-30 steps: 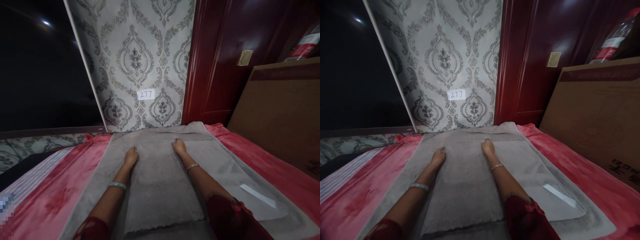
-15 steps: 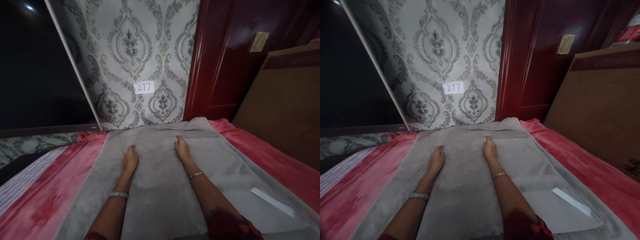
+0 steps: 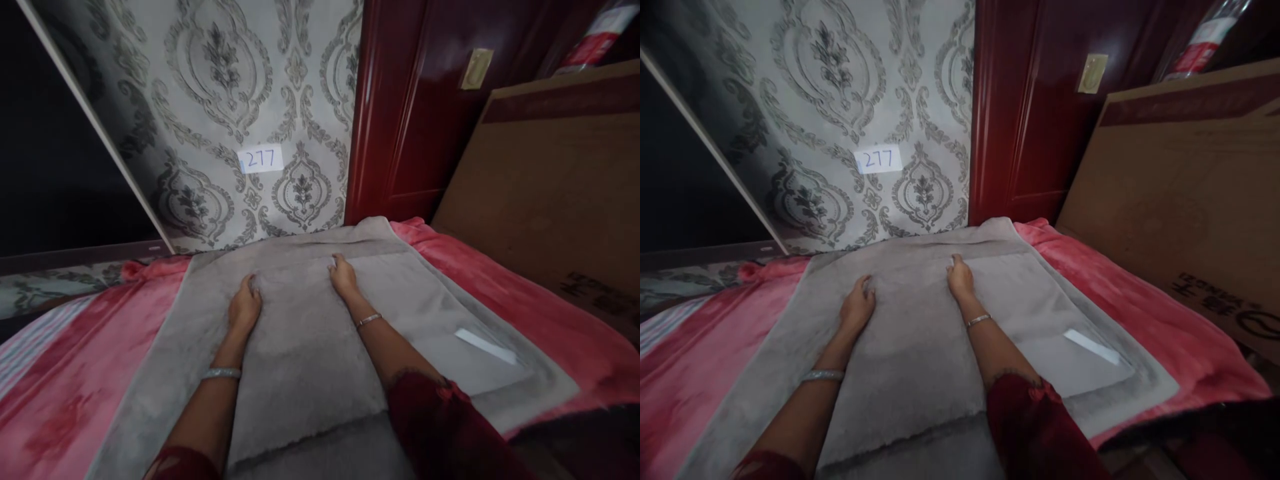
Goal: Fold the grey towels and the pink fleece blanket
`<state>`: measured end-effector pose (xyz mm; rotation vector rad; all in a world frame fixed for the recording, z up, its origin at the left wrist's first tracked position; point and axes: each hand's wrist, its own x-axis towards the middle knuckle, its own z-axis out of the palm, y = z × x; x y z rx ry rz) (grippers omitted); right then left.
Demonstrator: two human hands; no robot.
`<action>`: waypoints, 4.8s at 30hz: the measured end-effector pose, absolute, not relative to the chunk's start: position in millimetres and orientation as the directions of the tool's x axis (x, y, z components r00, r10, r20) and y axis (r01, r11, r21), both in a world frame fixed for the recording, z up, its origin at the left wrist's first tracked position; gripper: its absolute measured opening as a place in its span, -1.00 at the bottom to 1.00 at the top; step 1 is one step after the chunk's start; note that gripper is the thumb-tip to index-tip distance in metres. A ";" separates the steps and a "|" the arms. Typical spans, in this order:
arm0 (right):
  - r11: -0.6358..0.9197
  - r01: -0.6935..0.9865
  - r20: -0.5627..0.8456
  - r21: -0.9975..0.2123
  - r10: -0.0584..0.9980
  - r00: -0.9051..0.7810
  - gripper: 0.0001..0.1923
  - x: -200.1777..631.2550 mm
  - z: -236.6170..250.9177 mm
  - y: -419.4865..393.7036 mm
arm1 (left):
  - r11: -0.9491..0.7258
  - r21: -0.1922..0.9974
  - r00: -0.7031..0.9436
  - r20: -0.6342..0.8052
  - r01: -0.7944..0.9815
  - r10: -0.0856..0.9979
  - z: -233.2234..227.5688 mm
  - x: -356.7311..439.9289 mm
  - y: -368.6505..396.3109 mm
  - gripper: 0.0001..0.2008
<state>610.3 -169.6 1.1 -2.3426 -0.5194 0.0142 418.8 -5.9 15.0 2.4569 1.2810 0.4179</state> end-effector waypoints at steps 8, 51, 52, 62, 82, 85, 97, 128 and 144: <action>-0.611 0.350 0.063 -0.710 0.440 0.896 -0.47 601.5 13.1 -213.6 | -0.555 0.449 0.553 0.149 0.701 0.820 9.6 422.7 -3.6 -0.51; -0.334 0.848 0.097 -0.410 0.909 0.405 -0.30 458.4 -11.3 -291.7 | -0.991 0.121 0.998 0.010 0.055 0.056 30.7 479.2 -62.5 -0.39; -0.336 0.841 0.089 -0.425 0.909 0.408 -0.29 458.9 -12.3 -292.0 | -0.993 0.101 0.998 -0.010 0.059 0.058 26.4 486.6 -64.0 -0.38; -0.300 0.785 0.094 -0.542 0.906 0.412 -0.29 458.0 -7.2 -297.5 | -0.996 -0.015 0.996 -0.021 0.082 0.083 17.9 512.7 -62.4 -0.35; -0.267 0.845 0.249 -0.463 0.876 0.414 -0.30 460.8 -10.8 -297.3 | -0.989 -0.036 0.990 0.026 0.142 0.141 5.2 546.3 -69.8 -0.34; -0.293 0.870 0.297 -0.397 0.856 0.424 -0.34 464.0 -17.6 -293.1 | -0.989 -0.042 0.990 0.013 0.143 0.143 10.2 547.2 -68.5 -0.34; -0.831 0.338 0.276 -0.442 0.233 0.932 -0.48 552.5 0.3 -459.1 | -0.998 -0.033 0.997 -0.039 0.059 0.060 24.6 502.1 -99.6 -0.30; 0.148 0.022 0.030 -0.989 0.051 0.998 -0.62 562.3 -26.9 -471.9 | -0.999 0.030 0.996 0.085 0.017 0.019 6.7 472.9 -122.3 -0.33; 0.084 0.179 0.196 -0.980 0.322 0.926 -0.66 533.9 79.4 -340.9 | -0.351 0.932 0.975 -0.013 0.092 0.222 30.1 487.8 -72.0 -0.27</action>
